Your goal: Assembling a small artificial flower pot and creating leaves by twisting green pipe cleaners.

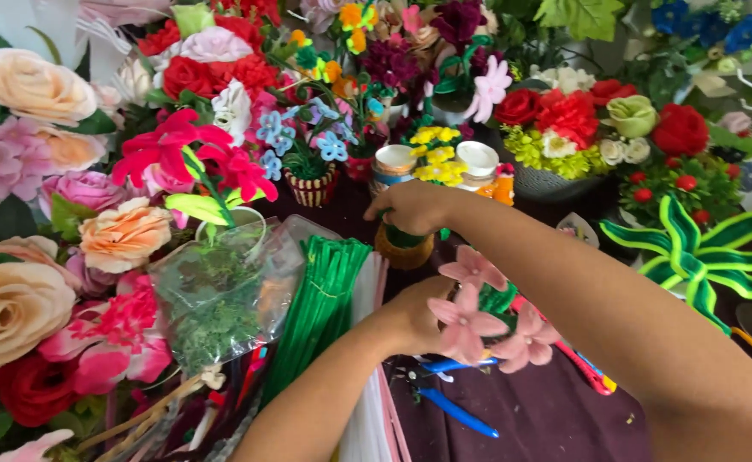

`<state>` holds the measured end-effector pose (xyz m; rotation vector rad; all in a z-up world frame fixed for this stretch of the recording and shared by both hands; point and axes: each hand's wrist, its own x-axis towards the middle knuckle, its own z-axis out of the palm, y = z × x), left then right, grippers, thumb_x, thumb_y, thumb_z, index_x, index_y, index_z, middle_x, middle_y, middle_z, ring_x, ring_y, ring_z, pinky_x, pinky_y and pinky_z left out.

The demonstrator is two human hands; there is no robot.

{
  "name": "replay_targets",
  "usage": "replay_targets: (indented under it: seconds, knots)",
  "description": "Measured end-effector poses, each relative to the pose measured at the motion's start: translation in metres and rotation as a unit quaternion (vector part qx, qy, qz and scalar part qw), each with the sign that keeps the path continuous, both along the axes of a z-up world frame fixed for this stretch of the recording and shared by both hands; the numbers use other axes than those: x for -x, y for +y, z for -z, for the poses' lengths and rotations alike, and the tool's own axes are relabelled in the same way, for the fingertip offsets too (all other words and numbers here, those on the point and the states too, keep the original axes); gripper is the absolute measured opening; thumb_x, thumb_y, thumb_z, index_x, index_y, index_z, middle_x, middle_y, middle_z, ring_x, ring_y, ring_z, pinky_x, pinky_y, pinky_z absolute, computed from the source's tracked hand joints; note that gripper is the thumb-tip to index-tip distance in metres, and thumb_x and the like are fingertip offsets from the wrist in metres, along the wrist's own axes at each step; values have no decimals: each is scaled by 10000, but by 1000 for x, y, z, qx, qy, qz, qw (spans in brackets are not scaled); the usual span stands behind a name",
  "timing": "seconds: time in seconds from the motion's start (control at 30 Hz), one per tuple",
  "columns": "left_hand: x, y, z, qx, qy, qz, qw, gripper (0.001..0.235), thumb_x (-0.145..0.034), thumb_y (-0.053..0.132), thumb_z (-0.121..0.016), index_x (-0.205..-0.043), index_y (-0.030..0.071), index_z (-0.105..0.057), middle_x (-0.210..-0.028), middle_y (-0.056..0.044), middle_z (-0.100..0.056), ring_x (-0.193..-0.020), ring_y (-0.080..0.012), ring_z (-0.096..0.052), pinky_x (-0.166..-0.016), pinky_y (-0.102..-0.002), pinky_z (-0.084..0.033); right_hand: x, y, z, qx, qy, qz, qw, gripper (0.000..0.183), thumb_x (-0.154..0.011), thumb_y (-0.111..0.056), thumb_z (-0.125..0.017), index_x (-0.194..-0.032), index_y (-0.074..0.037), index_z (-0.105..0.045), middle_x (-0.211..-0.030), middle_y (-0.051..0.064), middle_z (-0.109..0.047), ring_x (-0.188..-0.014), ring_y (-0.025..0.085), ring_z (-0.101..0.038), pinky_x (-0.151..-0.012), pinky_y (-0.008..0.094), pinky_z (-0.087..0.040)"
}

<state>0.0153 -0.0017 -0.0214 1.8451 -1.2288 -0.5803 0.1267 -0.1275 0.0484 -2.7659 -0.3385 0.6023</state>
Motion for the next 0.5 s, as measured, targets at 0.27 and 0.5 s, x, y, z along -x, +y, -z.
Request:
replay_targets:
  seconds: [0.27, 0.5]
  knots:
    - [-2, 7, 1, -5, 9, -7, 1000, 835, -558, 433, -831, -1289, 99, -603, -1254, -141, -692, -1220, -376, -637, -1021, -459, -538, 1, -17, -12, -73, -105, 75, 989, 195, -889, -256, -675, -1023, -261, -816, -960, 68, -784, -1011, 329, -719, -925, 452, -551]
    - [-3, 10, 7, -9, -6, 8, 1000, 853, -551, 442, -826, -1299, 103, -597, -1264, -139, -688, -1228, -376, -632, -1025, -458, -538, 15, -50, 10, -180, -111, 170, 962, 157, -850, -155, -726, -980, -200, -801, -767, 27, -750, -804, 178, -746, -813, 351, -581]
